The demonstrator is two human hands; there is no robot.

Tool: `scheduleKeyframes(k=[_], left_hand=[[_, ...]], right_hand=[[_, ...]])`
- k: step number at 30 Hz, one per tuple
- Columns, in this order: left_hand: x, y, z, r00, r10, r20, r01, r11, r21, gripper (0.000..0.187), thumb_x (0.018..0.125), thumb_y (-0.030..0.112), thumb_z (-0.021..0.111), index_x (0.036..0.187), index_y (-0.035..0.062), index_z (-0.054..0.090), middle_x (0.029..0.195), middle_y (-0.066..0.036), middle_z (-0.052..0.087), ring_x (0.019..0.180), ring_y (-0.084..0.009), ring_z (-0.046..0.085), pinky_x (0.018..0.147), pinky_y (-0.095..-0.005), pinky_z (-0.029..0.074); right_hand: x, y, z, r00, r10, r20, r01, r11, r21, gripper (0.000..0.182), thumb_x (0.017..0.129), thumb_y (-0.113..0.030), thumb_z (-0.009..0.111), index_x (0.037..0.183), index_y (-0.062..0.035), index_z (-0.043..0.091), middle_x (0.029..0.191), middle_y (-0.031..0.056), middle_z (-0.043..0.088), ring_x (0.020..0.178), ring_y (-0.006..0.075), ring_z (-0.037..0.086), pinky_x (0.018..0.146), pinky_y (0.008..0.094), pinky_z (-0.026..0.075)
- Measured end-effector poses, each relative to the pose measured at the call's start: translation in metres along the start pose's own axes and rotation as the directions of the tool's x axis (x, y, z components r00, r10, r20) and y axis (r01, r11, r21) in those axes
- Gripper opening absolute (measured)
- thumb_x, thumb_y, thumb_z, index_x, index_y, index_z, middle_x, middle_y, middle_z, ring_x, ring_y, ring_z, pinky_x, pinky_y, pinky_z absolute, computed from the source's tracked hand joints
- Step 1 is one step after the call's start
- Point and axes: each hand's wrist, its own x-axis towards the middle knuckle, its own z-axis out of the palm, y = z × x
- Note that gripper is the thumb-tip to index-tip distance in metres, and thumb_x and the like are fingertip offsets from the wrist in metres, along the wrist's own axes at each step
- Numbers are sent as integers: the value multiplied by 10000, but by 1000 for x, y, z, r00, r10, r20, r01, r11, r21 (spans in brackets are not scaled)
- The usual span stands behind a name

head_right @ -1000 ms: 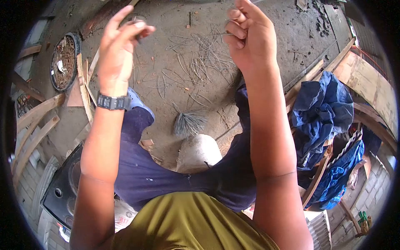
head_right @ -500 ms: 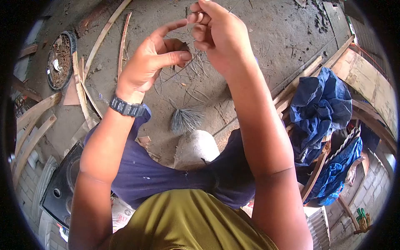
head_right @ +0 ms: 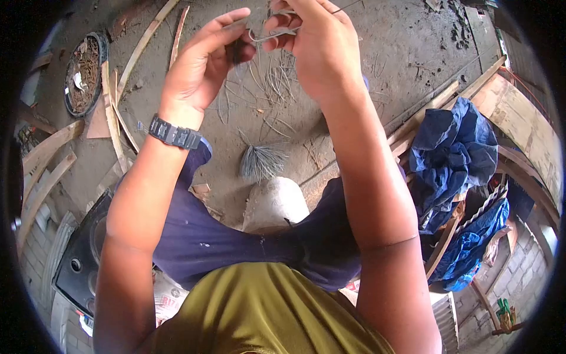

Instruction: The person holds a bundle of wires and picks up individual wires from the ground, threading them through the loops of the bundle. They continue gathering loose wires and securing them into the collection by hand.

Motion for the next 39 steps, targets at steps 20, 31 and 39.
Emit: scheduleKeyframes(k=[20,31,39], left_hand=[[0,30,3,951,274,-140,-285,957,-61,358,918,-10,577,1271,-21,521,923,-100,677,848,-223,682,799,-340,558],[0,64,-40,805,427,-411,-495,866,-71,295,904,52,641,1192,17,584,869,-67,652,747,-191,619,728,-329,509],[-14,58,-36,809,371,-456,-457,885,-92,223,946,86,620,1157,15,609,881,-55,628,769,-177,600,725,-316,491]], right_hand=[[9,21,6,979,96,-179,-90,995,41,125,971,-257,657,967,-138,618,798,-30,561,646,114,523,567,277,426],[87,210,-170,874,270,-404,-486,509,-710,474,840,-279,744,1224,-18,648,955,104,701,726,218,659,669,327,534],[93,343,-162,781,119,-613,-622,62,-781,1118,708,-555,840,1510,43,341,1591,231,337,1474,336,360,1154,440,384]])
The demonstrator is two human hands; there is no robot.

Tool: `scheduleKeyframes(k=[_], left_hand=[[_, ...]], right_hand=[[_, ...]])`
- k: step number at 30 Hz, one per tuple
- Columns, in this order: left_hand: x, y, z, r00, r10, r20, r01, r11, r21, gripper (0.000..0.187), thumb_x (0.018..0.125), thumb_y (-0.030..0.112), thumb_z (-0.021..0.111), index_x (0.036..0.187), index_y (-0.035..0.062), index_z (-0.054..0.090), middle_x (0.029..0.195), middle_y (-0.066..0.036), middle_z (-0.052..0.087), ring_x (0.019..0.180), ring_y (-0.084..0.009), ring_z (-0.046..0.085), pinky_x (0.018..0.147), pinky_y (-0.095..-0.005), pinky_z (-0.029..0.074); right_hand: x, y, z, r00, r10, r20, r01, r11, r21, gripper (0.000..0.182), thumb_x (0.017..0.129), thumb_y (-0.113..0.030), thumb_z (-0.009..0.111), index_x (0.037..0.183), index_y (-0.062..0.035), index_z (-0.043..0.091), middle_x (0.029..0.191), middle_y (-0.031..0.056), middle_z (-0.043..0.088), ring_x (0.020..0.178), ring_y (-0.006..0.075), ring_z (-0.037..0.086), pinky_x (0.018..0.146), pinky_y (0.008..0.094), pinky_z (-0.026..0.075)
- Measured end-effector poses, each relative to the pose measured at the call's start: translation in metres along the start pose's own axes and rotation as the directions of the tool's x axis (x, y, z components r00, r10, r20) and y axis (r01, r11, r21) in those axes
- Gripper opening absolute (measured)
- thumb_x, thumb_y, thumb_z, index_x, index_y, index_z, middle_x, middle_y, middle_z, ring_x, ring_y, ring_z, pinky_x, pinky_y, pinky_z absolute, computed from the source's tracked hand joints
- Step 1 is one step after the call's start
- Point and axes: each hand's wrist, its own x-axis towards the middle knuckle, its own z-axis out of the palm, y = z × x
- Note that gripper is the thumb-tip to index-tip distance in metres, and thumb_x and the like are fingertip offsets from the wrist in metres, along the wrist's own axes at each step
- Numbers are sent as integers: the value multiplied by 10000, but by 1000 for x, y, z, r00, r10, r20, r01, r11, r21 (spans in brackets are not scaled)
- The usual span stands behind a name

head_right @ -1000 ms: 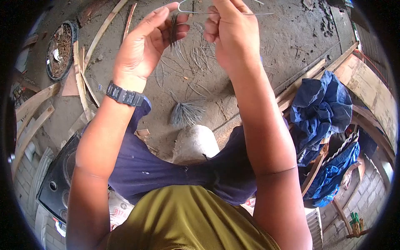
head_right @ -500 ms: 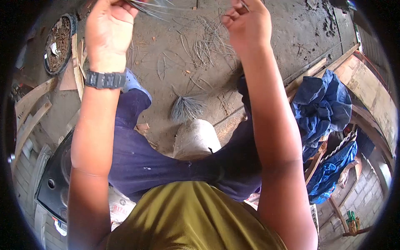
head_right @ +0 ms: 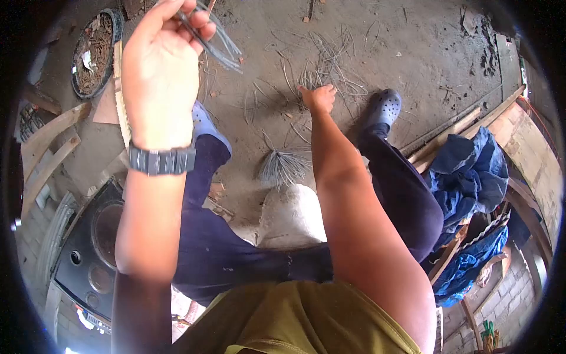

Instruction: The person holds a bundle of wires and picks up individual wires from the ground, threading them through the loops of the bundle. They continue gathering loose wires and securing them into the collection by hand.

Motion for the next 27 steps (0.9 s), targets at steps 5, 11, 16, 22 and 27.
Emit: scheduleKeyframes(k=[5,11,16,22,27], left_hand=[[7,-5,-12,994,-10,-108,24,992,126,225,953,96,613,1159,6,611,882,-59,629,767,-177,601,723,-316,486],[13,0,-19,987,-91,132,66,981,180,330,961,171,653,1252,19,621,974,-69,679,878,-195,654,826,-328,507],[12,1,-6,993,-116,-21,118,982,144,239,958,98,622,1176,2,603,884,-60,636,777,-174,611,723,-306,488],[3,2,-9,975,-171,144,137,967,216,315,951,110,662,1239,9,585,948,-70,664,823,-173,645,769,-303,512],[-11,-22,-8,969,-167,180,74,898,434,433,925,232,746,1265,28,572,1002,-47,696,862,-137,665,778,-289,519]], right_hand=[[-5,-20,34,986,-6,-169,-21,987,-160,1073,707,-554,846,1482,12,368,1615,209,294,1456,363,348,1172,531,312],[-21,-21,43,957,-212,-195,152,947,-284,393,846,-249,657,1205,-100,598,1394,170,550,1279,348,535,1012,515,411],[32,21,66,919,-379,107,379,925,29,232,833,-224,711,1006,-81,652,786,67,665,688,279,665,633,382,530],[-55,-25,-112,764,-427,484,137,840,525,155,888,-168,713,942,-103,583,750,-9,574,644,101,587,497,260,408],[-154,-54,-248,717,-601,353,293,719,631,212,903,-193,728,1000,-96,566,782,-8,582,630,72,546,502,215,377]])
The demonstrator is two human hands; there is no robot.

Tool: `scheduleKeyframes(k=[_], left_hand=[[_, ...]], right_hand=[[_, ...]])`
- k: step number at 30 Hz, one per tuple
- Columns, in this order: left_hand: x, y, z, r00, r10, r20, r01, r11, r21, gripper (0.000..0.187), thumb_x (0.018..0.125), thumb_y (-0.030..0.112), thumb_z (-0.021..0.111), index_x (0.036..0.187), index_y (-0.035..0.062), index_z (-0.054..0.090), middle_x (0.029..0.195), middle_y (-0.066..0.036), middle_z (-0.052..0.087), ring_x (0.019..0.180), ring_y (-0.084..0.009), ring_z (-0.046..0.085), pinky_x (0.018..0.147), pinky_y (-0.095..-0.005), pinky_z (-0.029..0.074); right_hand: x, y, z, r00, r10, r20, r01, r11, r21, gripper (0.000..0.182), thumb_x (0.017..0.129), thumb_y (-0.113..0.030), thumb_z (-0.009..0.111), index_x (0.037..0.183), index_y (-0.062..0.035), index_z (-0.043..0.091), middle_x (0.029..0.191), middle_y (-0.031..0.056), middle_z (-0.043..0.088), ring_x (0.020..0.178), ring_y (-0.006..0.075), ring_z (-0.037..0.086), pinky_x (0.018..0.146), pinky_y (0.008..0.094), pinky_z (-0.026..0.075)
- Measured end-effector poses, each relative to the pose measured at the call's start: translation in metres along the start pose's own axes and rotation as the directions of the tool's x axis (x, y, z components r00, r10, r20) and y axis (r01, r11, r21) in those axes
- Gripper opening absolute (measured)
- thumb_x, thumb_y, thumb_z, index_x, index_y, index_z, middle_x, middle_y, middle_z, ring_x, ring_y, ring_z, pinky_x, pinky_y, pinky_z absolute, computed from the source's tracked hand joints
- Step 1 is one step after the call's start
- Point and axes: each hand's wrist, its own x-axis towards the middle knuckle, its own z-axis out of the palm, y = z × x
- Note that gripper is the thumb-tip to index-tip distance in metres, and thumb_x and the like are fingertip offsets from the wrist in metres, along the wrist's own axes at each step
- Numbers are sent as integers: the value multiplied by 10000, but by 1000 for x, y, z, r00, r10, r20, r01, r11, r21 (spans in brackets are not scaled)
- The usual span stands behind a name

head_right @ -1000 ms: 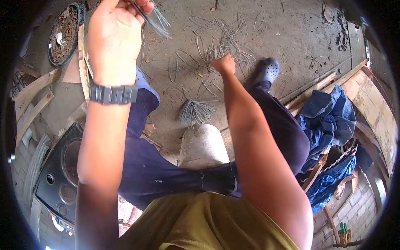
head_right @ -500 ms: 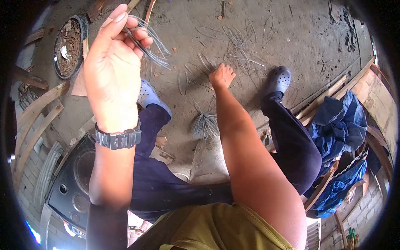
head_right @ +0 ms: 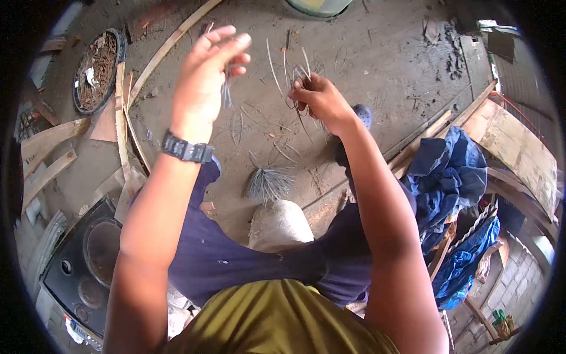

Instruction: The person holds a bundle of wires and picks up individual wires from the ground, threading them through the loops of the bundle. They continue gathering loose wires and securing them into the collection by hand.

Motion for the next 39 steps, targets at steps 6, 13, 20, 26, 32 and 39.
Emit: scheduleKeyframes(k=[6,13,20,26,32,39], left_hand=[[-31,-12,43,946,-68,316,66,998,18,538,900,234,787,1340,48,541,1071,-14,697,908,-104,670,736,-234,457],[-18,-14,55,926,-14,378,4,1000,28,263,962,154,699,1200,55,647,1016,-12,710,906,-98,674,718,-234,486],[6,-16,50,989,23,147,-35,996,83,159,990,134,610,1121,104,694,863,33,656,811,-72,638,695,-226,473],[19,-10,41,952,282,121,-305,913,271,329,942,90,674,1263,56,609,846,34,662,768,-39,591,694,-199,440],[8,-3,44,958,248,141,-271,947,175,421,919,79,718,1310,19,577,866,-10,692,813,-73,626,767,-225,446],[3,-3,42,968,-9,251,32,996,-85,506,923,182,749,1361,25,550,1059,-93,723,927,-144,664,910,-293,479]], right_hand=[[-66,-61,12,972,-174,-158,201,963,179,163,913,-166,692,1034,-106,602,836,-14,641,703,55,593,499,199,377],[-57,-65,8,897,-256,-360,394,832,390,188,907,-174,736,1002,-65,617,855,13,661,721,98,654,515,229,472],[-53,-71,-18,875,-204,-439,400,816,417,215,914,-239,747,971,-59,644,875,38,671,769,124,663,621,266,526],[-52,-71,-42,779,-258,-571,426,886,181,271,924,-320,722,1027,-69,704,946,36,714,921,126,626,857,317,422],[-54,-62,-42,790,-415,-452,417,903,-102,258,939,-302,710,1029,-61,720,877,5,683,833,94,554,786,283,402],[-61,-76,-27,943,-302,-140,333,836,437,236,993,-253,634,1046,-30,687,787,6,606,659,121,572,633,296,506]])
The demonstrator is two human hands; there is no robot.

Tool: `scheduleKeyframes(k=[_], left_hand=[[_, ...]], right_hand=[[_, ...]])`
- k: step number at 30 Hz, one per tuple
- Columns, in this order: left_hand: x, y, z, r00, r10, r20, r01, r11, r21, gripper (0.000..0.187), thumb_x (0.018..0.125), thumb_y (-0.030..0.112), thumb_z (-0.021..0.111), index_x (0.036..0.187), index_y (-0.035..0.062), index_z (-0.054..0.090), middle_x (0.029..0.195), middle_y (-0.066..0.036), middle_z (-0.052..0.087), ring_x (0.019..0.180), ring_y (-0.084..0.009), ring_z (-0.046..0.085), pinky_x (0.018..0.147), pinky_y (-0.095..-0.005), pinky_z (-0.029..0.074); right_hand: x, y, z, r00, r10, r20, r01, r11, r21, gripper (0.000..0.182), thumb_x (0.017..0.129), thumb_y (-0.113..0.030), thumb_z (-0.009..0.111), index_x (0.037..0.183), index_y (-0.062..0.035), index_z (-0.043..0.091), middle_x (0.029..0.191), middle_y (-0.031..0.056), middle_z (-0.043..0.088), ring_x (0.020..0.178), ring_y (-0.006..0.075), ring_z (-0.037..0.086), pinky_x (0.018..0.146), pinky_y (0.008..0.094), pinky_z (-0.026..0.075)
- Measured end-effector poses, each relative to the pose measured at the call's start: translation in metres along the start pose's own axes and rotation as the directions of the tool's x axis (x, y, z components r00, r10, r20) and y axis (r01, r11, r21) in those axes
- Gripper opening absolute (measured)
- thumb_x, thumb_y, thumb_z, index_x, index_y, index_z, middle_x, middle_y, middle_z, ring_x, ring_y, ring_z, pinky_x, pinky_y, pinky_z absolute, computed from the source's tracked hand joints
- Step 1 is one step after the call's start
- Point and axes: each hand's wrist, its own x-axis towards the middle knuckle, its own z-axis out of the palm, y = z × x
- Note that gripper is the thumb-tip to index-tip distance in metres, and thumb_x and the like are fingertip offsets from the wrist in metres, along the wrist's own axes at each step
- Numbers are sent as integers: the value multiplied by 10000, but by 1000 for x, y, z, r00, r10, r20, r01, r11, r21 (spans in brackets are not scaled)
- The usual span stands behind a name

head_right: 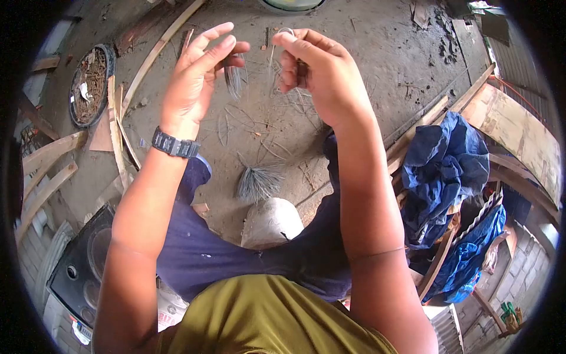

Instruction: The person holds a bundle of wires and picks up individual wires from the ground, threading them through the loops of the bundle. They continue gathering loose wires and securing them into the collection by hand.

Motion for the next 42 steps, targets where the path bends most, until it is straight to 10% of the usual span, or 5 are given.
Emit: scheduleKeyframes(k=[19,27,34,38,42], left_hand=[[-10,24,-1,920,-22,392,57,995,-78,598,887,-78,699,1407,-19,410,1149,-117,641,1063,-192,652,922,-335,579],[-13,29,-13,959,-55,278,5,984,175,471,880,-99,649,1325,-35,508,1011,-89,678,926,-153,668,821,-263,560],[-10,39,-55,990,92,107,-92,996,3,334,897,14,698,1208,-4,579,913,-52,683,810,-126,661,721,-246,529],[-10,50,-76,953,24,-304,-35,999,-31,222,914,88,693,1124,45,637,853,-28,667,744,-136,643,682,-261,501],[-10,55,-89,915,40,-402,-90,990,-106,136,949,84,640,1070,23,650,835,-48,648,751,-162,618,712,-277,487]], right_hand=[[0,-4,43,968,240,69,-214,941,-264,331,1041,-356,594,1005,-36,670,723,-62,510,568,19,403,494,182,289],[2,20,64,951,-292,100,254,555,-792,292,1058,-273,559,1018,-4,664,803,-7,603,681,60,536,573,242,433],[59,84,24,941,-269,-204,150,873,-464,303,980,-304,646,1060,-22,721,934,98,738,822,159,693,764,316,559],[101,196,-6,975,174,-135,-168,193,-967,454,839,-415,724,1156,-90,727,1128,118,746,1052,310,707,898,397,554],[112,330,15,938,333,-99,-105,0,-995,652,793,-446,779,1302,-76,608,1247,167,681,1170,343,648,990,429,533]])
